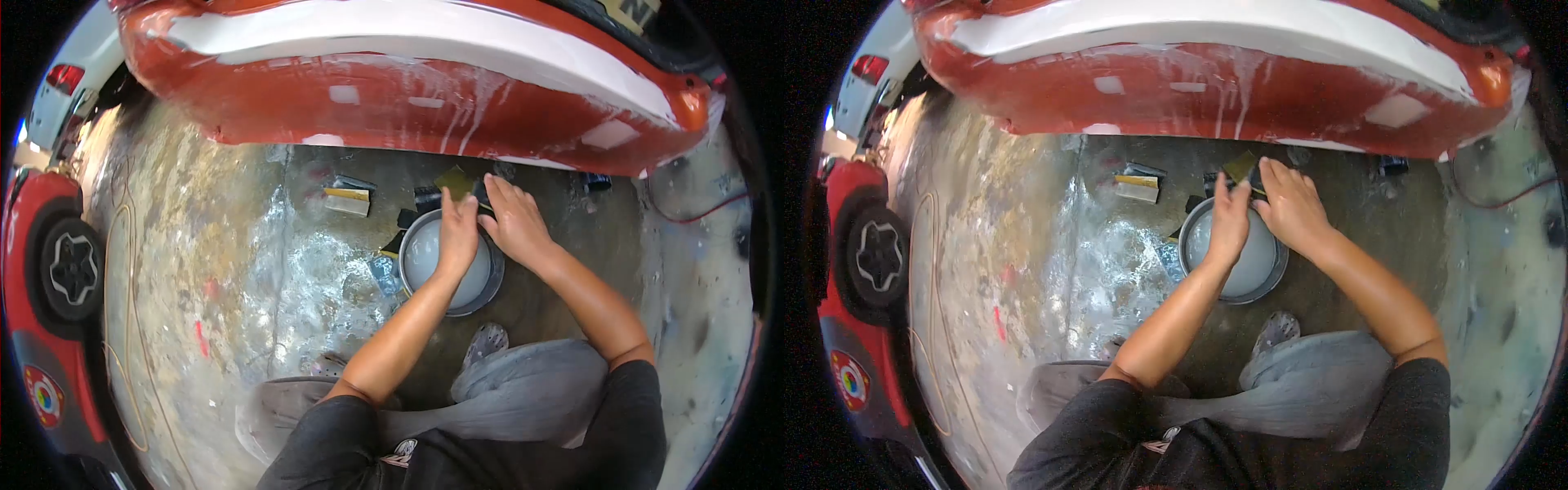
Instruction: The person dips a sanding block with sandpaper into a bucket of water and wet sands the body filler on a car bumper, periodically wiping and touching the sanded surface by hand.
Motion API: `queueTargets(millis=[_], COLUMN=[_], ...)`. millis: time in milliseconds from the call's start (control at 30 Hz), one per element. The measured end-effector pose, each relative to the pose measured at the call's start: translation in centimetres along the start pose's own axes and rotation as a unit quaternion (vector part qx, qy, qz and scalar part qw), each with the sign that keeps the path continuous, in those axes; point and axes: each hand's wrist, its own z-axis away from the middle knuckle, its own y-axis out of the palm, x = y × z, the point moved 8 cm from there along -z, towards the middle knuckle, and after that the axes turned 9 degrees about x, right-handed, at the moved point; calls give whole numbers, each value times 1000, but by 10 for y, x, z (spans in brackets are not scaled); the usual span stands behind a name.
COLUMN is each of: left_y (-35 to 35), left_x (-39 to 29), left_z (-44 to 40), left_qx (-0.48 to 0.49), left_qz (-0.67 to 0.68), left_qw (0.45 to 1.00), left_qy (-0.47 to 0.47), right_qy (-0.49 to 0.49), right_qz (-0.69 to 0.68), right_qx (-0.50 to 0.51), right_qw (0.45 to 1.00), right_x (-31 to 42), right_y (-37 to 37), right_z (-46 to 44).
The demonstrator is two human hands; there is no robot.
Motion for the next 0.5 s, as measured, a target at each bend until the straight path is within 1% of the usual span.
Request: queueTargets(millis=[33, 67, 100, 133, 167, 200, 233, 300, 333, 400, 433, 467, 500], left_y=[-14, -30, -52, -69, -88, -105, -121, -146, -159, -173, -169, -157, -144], left_x=[-18, -38, -67, -112, -146, -182, -214, -266, -280, -285, -279, -274, -267], left_z=[-3, -8, -13, -10, -16, -22, -33, -52, -70, -100, -99, -96, -92], left_qx=[-59, -120, -176, -218, -279, -305, -319, -348, -354, -391, -383, -375, -368], left_qz=[-8, -14, -73, -90, -148, -123, -152, -158, -232, -359, -340, -317, -293], left_qw=[997, 988, 966, 943, 900, 889, 858, 841, 819, 752, 765, 778, 791], left_qy=[46, 93, 177, 237, 299, 320, 374, 383, 387, 390, 390, 391, 390], right_qy=[32, 45, 61, 24, 17, -26, 19, -13, -23, -42, -21, -22, -48], right_qz=[-35, 2, 40, 57, 56, 100, 55, 116, 119, 117, 135, 176, 201], right_qx=[78, 168, 256, 312, 417, 432, 468, 483, 481, 478, 458, 400, 294], right_qw=[996, 985, 964, 948, 907, 896, 882, 868, 869, 870, 879, 899, 933], right_x=[2, 8, 12, 20, 28, 33, 49, 49, 45, 41, 36, 41, 50], right_y=[-2, 9, 21, 46, 77, 118, 128, 186, 178, 157, 120, 63, 2], right_z=[-2, -4, 0, 10, 17, 26, 28, 32, 32, 33, 24, 8, -11])
